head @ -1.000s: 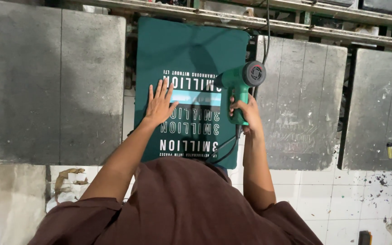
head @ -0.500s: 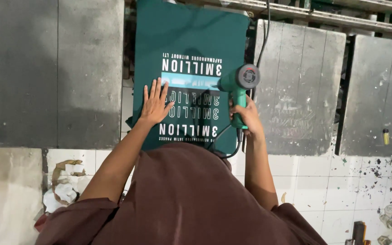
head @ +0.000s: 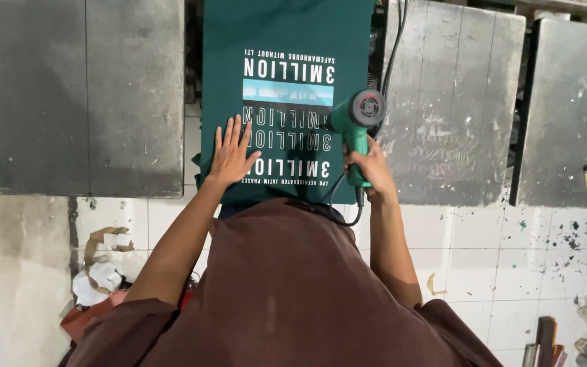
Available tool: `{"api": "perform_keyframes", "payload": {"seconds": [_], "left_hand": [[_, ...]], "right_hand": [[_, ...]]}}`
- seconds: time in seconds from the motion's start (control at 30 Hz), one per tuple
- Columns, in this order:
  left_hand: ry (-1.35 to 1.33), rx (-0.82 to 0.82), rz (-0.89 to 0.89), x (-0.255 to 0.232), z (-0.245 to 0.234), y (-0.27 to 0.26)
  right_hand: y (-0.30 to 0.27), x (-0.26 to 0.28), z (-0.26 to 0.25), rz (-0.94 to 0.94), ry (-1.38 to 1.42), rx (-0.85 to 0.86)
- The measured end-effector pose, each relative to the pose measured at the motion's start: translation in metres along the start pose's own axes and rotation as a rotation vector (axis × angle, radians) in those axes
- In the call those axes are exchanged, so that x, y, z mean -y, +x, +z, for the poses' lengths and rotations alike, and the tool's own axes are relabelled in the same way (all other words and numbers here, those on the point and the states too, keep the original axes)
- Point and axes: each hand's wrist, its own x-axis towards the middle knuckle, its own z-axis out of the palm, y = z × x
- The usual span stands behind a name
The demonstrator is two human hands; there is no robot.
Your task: Screen printing a design onto a t-shirt and drying it with a heat gun
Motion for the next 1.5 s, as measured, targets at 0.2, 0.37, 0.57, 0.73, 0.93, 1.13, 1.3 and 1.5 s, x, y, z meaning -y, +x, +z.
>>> {"api": "perform_keyframes", "payload": {"seconds": [0.2,0.37,0.57,0.73,0.93,1.13,1.3,1.5], "left_hand": [[0.041,-0.051,0.036,0.001,0.001,-0.009],[0.033,-0.038,0.021,0.002,0.002,-0.009],[0.014,-0.037,0.048,0.008,0.0,-0.019],[0.009,-0.045,0.112,0.012,-0.003,-0.027],[-0.034,-0.104,0.166,0.017,-0.005,-0.03],[-0.058,-0.168,0.17,0.019,-0.006,-0.026],[-0.05,-0.185,0.186,0.021,-0.004,-0.028],[-0.04,-0.183,0.193,0.021,-0.004,-0.028]], "right_hand": [[-0.019,-0.008,-0.007,0.039,0.135,0.004],[-0.042,-0.012,-0.007,0.018,0.058,-0.026],[-0.054,-0.028,-0.013,0.014,-0.004,-0.064],[-0.076,-0.024,-0.007,0.064,0.103,-0.109],[-0.093,-0.021,0.006,0.062,0.105,-0.111],[-0.107,-0.022,0.013,0.055,0.081,-0.11],[-0.119,-0.034,0.011,0.076,0.137,-0.151],[-0.13,-0.034,0.026,0.065,0.087,-0.17]]}}
